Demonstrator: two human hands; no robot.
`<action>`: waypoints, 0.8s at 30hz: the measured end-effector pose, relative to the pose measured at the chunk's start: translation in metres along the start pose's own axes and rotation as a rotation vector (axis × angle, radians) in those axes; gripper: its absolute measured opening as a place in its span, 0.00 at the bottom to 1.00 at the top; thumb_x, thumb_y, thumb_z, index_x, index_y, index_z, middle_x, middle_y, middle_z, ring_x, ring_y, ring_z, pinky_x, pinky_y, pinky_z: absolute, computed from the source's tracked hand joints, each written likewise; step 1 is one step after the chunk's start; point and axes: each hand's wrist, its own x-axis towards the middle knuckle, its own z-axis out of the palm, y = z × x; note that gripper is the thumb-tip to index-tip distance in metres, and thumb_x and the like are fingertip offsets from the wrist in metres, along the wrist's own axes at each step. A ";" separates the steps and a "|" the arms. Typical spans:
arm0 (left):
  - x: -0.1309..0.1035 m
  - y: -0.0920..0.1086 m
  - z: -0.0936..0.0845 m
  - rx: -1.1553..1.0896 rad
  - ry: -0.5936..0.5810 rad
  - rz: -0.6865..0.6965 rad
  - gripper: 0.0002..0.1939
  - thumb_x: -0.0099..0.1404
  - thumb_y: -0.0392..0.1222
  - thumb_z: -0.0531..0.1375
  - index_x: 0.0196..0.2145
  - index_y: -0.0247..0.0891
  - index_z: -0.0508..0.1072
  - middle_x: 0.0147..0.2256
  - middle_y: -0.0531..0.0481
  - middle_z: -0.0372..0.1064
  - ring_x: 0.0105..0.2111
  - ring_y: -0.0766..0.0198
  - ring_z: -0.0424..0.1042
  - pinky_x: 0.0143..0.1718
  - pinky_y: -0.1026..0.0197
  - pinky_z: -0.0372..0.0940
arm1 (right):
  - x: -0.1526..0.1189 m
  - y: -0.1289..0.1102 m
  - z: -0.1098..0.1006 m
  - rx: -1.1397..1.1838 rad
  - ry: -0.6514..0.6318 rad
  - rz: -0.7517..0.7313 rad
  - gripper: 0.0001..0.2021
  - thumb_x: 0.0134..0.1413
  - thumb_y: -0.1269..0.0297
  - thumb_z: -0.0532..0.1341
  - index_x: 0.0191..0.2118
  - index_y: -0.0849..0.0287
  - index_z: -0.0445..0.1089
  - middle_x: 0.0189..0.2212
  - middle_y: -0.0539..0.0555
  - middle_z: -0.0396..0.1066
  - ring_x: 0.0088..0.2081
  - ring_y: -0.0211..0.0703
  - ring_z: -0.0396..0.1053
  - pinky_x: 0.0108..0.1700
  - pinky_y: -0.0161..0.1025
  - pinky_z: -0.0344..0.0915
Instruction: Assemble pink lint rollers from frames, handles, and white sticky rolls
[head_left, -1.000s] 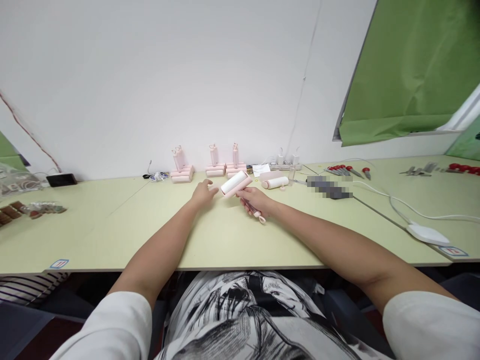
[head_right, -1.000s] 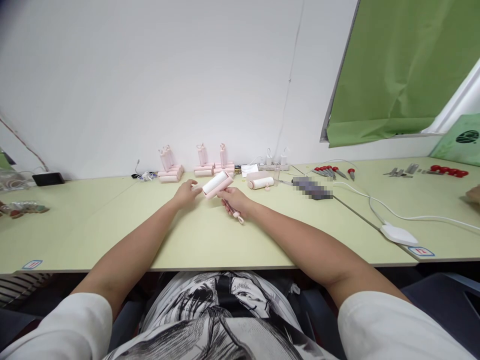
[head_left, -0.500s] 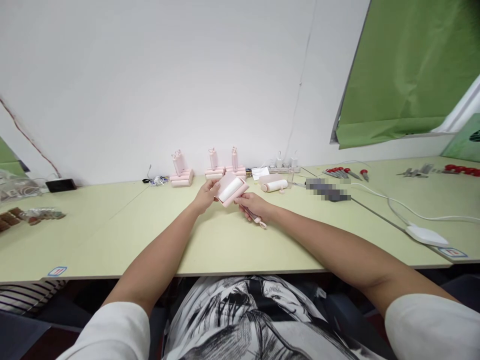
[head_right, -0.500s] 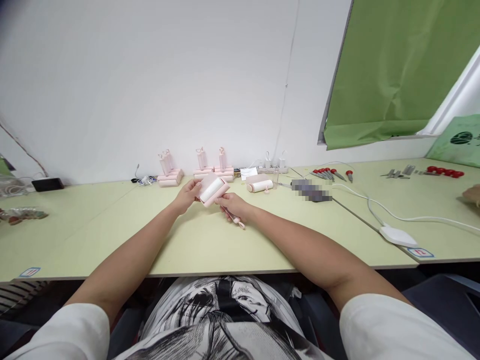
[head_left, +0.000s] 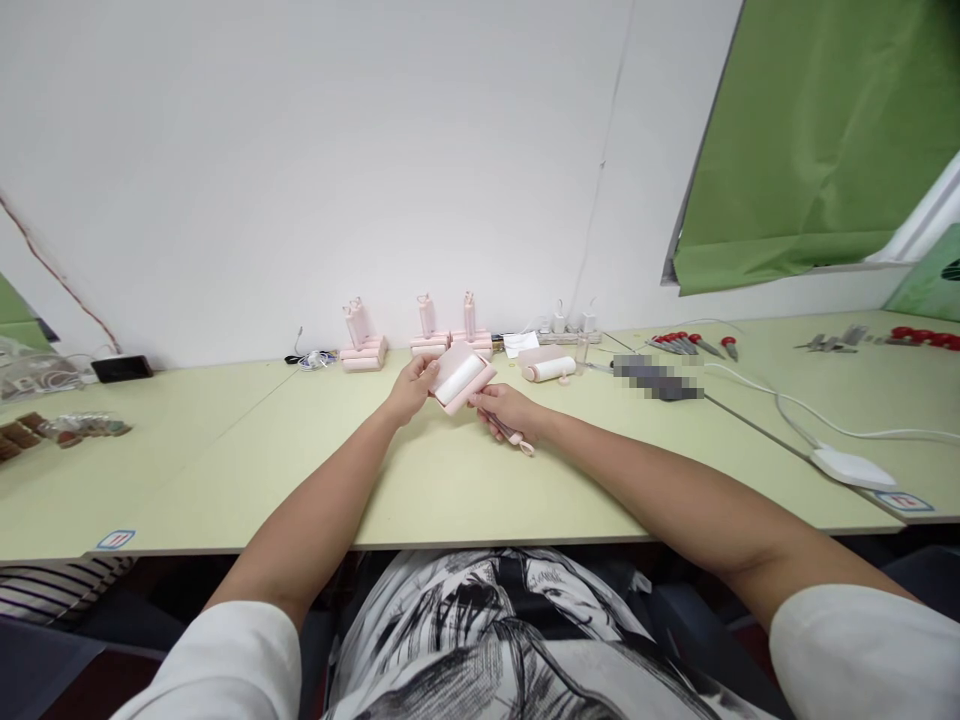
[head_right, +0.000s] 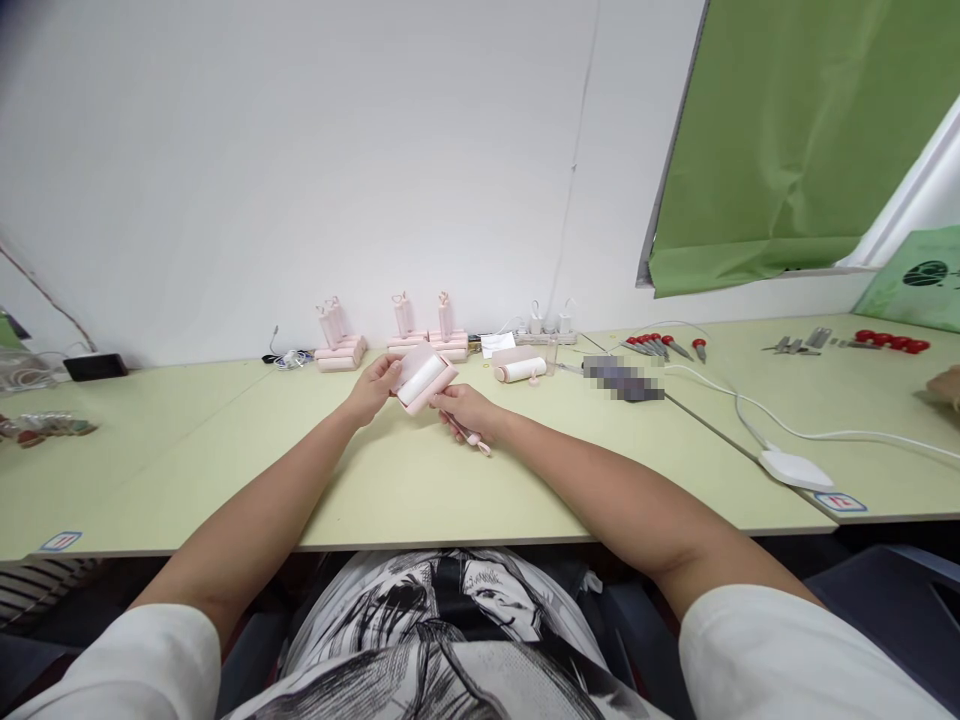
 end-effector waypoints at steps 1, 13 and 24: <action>0.000 0.000 0.000 0.020 0.005 0.005 0.23 0.63 0.59 0.56 0.45 0.38 0.67 0.35 0.49 0.68 0.28 0.67 0.66 0.29 0.62 0.67 | 0.000 -0.001 0.000 0.005 0.001 -0.001 0.08 0.60 0.60 0.60 0.35 0.60 0.65 0.17 0.44 0.64 0.11 0.32 0.59 0.11 0.30 0.57; -0.005 0.001 0.006 0.030 -0.142 0.052 0.29 0.59 0.62 0.59 0.47 0.36 0.68 0.36 0.49 0.69 0.29 0.68 0.65 0.29 0.64 0.65 | -0.002 -0.002 -0.001 0.030 -0.004 -0.008 0.09 0.63 0.60 0.57 0.35 0.60 0.65 0.17 0.44 0.63 0.11 0.32 0.58 0.11 0.30 0.58; -0.010 0.009 0.005 0.085 -0.198 0.049 0.28 0.58 0.59 0.60 0.51 0.38 0.69 0.49 0.44 0.68 0.35 0.64 0.68 0.31 0.64 0.65 | -0.001 0.001 -0.003 0.021 -0.010 -0.016 0.09 0.63 0.60 0.56 0.35 0.60 0.64 0.16 0.44 0.63 0.11 0.33 0.58 0.11 0.31 0.57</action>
